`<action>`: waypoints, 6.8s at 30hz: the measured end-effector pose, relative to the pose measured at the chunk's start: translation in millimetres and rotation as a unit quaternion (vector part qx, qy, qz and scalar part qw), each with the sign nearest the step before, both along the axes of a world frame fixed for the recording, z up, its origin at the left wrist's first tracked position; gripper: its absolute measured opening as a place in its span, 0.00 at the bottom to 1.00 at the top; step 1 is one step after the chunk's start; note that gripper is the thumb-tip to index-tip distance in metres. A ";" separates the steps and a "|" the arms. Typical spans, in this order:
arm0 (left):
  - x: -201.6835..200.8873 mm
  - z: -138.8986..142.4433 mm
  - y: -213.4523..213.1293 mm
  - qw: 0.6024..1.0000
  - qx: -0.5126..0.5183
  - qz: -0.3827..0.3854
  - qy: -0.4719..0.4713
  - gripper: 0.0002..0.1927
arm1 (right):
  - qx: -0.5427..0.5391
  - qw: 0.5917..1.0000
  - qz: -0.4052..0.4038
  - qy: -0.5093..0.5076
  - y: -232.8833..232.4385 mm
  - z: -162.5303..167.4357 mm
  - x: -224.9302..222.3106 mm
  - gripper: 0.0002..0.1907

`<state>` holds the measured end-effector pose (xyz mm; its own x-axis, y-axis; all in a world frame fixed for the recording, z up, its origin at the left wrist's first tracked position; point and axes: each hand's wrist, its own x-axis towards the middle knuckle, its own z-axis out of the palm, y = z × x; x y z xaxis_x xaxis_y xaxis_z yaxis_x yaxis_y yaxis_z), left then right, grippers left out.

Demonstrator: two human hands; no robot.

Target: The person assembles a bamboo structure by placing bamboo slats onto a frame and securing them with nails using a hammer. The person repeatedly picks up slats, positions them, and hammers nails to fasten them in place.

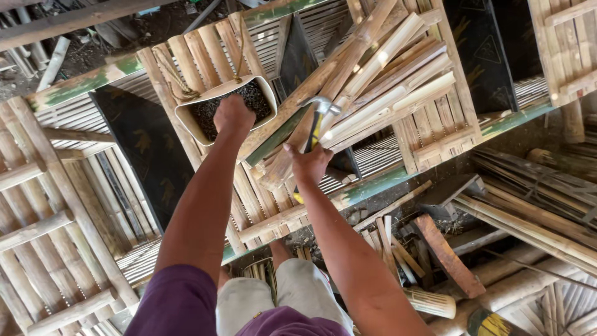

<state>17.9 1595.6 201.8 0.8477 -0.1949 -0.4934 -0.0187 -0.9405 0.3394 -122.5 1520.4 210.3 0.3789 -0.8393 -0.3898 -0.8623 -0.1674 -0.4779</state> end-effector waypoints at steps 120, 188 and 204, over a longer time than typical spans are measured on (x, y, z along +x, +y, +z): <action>249.6 -196.3 868.9 0.741 -0.298 0.410 -0.440 0.05 | 0.093 0.785 0.560 -0.248 787.0 -155.9 297.7 0.13; 100.3 -136.9 599.8 0.813 -0.462 0.193 -0.298 0.13 | 0.330 0.854 0.038 -0.401 524.2 -146.1 78.8 0.17; 53.2 -131.2 71.7 0.865 -0.044 -0.477 -0.148 0.05 | 0.199 0.846 -0.174 -0.463 200.3 -122.0 -66.1 0.18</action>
